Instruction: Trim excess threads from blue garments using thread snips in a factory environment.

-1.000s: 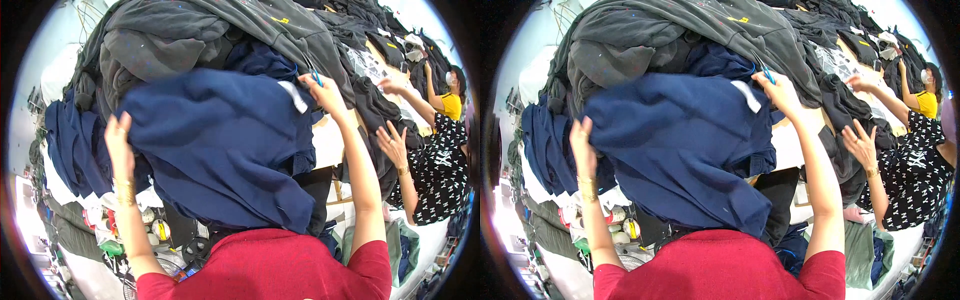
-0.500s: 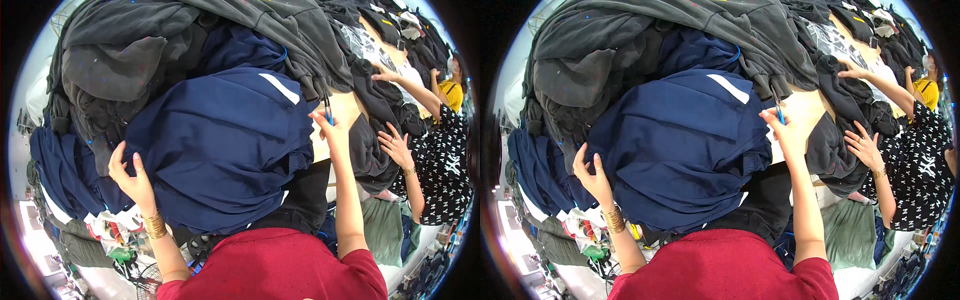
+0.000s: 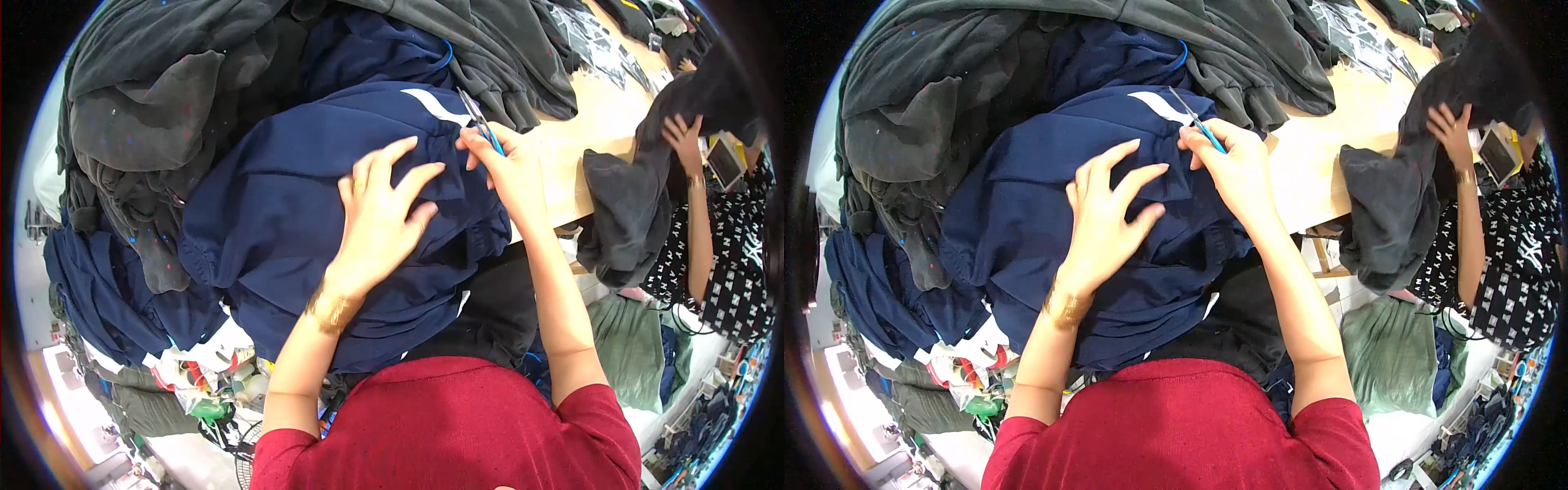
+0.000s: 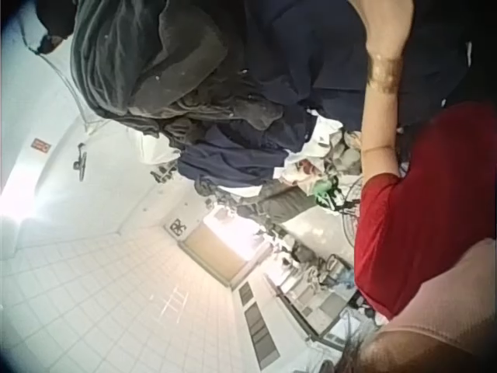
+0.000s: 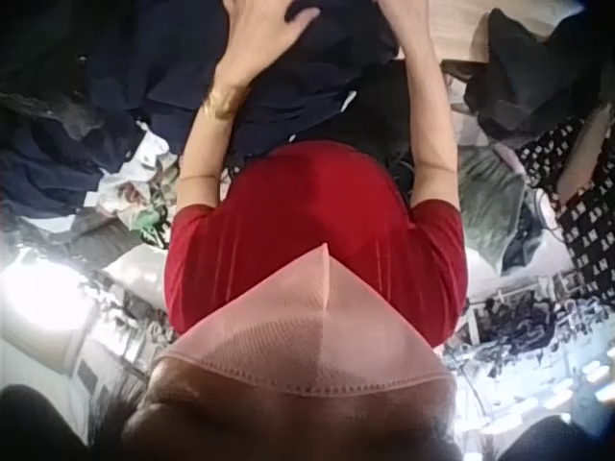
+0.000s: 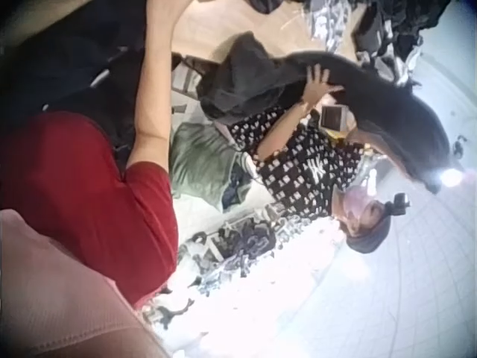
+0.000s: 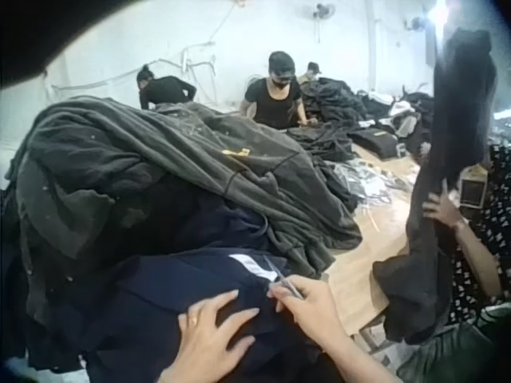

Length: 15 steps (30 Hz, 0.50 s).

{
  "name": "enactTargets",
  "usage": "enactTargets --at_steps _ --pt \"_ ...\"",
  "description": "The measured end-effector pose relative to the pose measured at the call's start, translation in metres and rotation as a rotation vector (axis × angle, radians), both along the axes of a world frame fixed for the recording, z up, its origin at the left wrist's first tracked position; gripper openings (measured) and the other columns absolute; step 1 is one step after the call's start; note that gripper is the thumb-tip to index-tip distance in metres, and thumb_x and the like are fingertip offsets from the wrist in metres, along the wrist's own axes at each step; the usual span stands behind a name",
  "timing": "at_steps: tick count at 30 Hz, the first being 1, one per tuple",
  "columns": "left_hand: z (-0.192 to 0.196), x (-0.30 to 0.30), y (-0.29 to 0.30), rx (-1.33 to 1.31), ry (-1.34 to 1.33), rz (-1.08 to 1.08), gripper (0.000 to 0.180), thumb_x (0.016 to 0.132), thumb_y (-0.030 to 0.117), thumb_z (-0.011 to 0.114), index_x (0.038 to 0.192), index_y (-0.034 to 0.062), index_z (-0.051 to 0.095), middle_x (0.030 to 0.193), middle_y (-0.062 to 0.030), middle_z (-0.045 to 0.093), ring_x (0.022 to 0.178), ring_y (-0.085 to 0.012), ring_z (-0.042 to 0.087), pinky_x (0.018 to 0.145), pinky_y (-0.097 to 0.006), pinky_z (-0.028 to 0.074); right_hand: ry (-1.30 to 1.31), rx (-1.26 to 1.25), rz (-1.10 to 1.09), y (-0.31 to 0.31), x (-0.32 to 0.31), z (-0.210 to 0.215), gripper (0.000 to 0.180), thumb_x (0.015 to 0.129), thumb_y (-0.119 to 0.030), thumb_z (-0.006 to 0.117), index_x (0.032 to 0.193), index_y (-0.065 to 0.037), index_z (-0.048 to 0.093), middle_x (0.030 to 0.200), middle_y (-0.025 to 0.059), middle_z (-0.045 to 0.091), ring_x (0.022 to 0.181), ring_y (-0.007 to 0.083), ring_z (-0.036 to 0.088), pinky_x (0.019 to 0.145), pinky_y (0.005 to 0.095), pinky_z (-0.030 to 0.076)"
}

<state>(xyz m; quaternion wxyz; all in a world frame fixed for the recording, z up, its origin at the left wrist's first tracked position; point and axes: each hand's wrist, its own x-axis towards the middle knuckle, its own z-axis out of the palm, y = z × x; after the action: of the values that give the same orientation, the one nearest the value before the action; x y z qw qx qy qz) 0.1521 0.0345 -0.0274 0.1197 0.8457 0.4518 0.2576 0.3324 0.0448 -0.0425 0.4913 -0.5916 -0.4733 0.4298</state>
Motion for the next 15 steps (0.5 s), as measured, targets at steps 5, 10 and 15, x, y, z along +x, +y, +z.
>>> enactTargets --at_steps 5,10,15 --pt "-0.013 -0.010 0.031 0.029 -0.144 0.025 0.014 0.074 0.015 0.068 0.084 0.0059 0.066 0.101 -0.0021 0.057 0.099 -0.0235 0.048 0.087 -0.037 0.036 -0.140 0.317 -0.115 -0.037 -0.006 -0.042 0.013 0.082 -0.015 0.062 0.083 -0.002 0.063 0.074 0.0032 0.062 0.067 0.0096 0.057 0.062 0.0238 0.043" --pt "-0.017 -0.006 0.038 0.032 -0.075 0.042 0.014 0.074 0.015 0.067 0.083 0.0040 0.066 0.101 -0.0019 0.058 0.098 -0.0230 0.049 0.087 -0.036 0.036 -0.316 0.262 -0.103 -0.062 -0.029 -0.055 0.034 0.072 -0.015 0.073 0.100 -0.005 0.059 0.092 0.0076 0.063 0.080 0.0198 0.063 0.070 0.0267 0.048" --pt "-0.022 -0.006 0.052 -0.034 -0.429 0.244 0.019 0.080 0.018 0.066 0.080 -0.0003 0.062 0.072 -0.0076 0.060 0.065 -0.0188 0.056 0.062 -0.029 0.045 -0.516 0.277 -0.090 -0.049 -0.037 -0.071 0.015 0.076 -0.007 0.067 0.089 -0.004 0.059 0.080 0.0079 0.061 0.070 0.0188 0.063 0.062 0.0286 0.047"
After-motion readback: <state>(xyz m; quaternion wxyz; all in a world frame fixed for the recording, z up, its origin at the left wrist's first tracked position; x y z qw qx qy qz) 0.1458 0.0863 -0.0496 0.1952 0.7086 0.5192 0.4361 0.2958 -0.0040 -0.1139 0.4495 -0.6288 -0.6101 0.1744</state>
